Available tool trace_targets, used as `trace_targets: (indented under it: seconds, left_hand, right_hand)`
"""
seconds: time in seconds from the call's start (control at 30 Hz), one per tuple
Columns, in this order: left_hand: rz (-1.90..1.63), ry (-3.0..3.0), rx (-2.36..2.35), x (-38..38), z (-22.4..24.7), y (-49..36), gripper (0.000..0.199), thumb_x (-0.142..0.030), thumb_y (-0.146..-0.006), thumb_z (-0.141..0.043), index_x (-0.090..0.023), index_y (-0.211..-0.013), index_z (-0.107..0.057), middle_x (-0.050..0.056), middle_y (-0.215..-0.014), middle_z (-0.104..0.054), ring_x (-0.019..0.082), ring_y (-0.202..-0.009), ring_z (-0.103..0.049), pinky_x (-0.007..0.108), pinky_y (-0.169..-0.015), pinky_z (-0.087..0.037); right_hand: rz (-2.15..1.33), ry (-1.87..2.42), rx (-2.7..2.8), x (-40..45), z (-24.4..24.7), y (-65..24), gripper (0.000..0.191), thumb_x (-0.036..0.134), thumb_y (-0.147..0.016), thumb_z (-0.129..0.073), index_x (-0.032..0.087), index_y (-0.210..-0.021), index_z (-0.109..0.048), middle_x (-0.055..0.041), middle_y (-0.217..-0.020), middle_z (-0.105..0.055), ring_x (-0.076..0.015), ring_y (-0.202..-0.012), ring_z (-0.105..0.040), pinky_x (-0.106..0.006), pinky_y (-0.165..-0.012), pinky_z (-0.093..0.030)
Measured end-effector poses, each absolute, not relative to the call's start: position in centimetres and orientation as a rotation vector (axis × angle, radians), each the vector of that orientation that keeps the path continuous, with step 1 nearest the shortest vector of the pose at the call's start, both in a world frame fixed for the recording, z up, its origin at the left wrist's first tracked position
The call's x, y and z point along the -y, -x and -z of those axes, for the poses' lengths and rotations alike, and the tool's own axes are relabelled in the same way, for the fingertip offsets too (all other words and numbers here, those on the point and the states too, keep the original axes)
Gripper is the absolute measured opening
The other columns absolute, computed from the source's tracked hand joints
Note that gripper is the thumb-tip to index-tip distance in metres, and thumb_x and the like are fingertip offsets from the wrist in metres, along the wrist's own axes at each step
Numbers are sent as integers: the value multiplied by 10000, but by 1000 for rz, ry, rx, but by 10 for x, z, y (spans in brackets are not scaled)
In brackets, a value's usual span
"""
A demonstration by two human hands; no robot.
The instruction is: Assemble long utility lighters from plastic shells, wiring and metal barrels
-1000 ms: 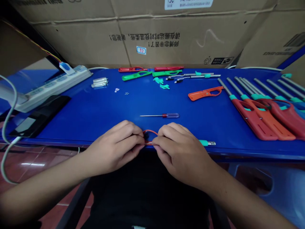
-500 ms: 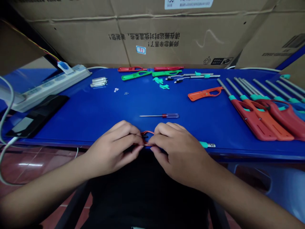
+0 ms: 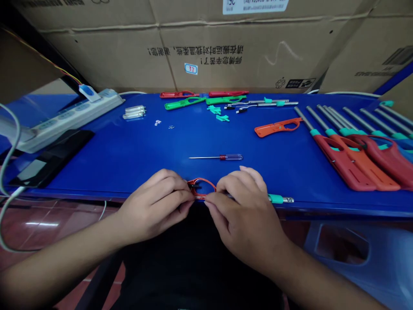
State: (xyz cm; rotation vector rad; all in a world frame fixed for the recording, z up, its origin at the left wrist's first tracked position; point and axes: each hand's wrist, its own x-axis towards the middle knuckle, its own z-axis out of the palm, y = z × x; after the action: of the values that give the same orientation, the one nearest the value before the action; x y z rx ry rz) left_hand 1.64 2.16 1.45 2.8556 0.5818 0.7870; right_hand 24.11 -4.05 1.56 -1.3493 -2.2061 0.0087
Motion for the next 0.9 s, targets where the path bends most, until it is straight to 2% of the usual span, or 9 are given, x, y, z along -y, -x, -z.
trace_targets:
  seconds: [0.23, 0.47, 0.67, 0.9]
  left_hand:
    - [-735, -2746, -593, -25, -18, -17, 146, -167, -960, -582, -134, -1079, -661, 73, -940, -663, 190, -922, -558, 362, -879, -510]
    - [-400, -2665, -609, -37, -42, -18, 275, -147, -992, -486, -202, -1143, -709, 44, -891, -622, 184, -914, -564, 346, -871, -477]
    - [-266, -2770, -594, -39, -52, -21, 331, -105, -967, -483, -203, -1169, -727, 65, -916, -616, 206, -923, -559, 341, -834, -480]
    - [-210, -2824, -623, -38, -56, -18, 342, -68, -930, -497, -189, -1148, -732, 62, -873, -597, 212, -881, -552, 341, -795, -486]
  right_hand:
    - [178, 1422, 2341, 41, -27, -231, 181, 144, -917, -553, 180, -937, -730, -65, -881, -617, -240, -925, -542, -535, -1117, -313]
    - [28, 1321, 2381, 30, -25, -237, 207, 150, -962, -493, 158, -920, -696, -66, -857, -597, -222, -860, -519, -486, -994, -397]
    - [-85, 1326, 2359, 30, -20, -239, 181, 148, -977, -486, 154, -923, -659, -74, -887, -598, -213, -832, -515, -388, -767, -440]
    - [-54, 1354, 2344, 33, -19, -239, 169, 159, -980, -499, 163, -923, -658, -66, -887, -598, -213, -832, -526, -380, -749, -432]
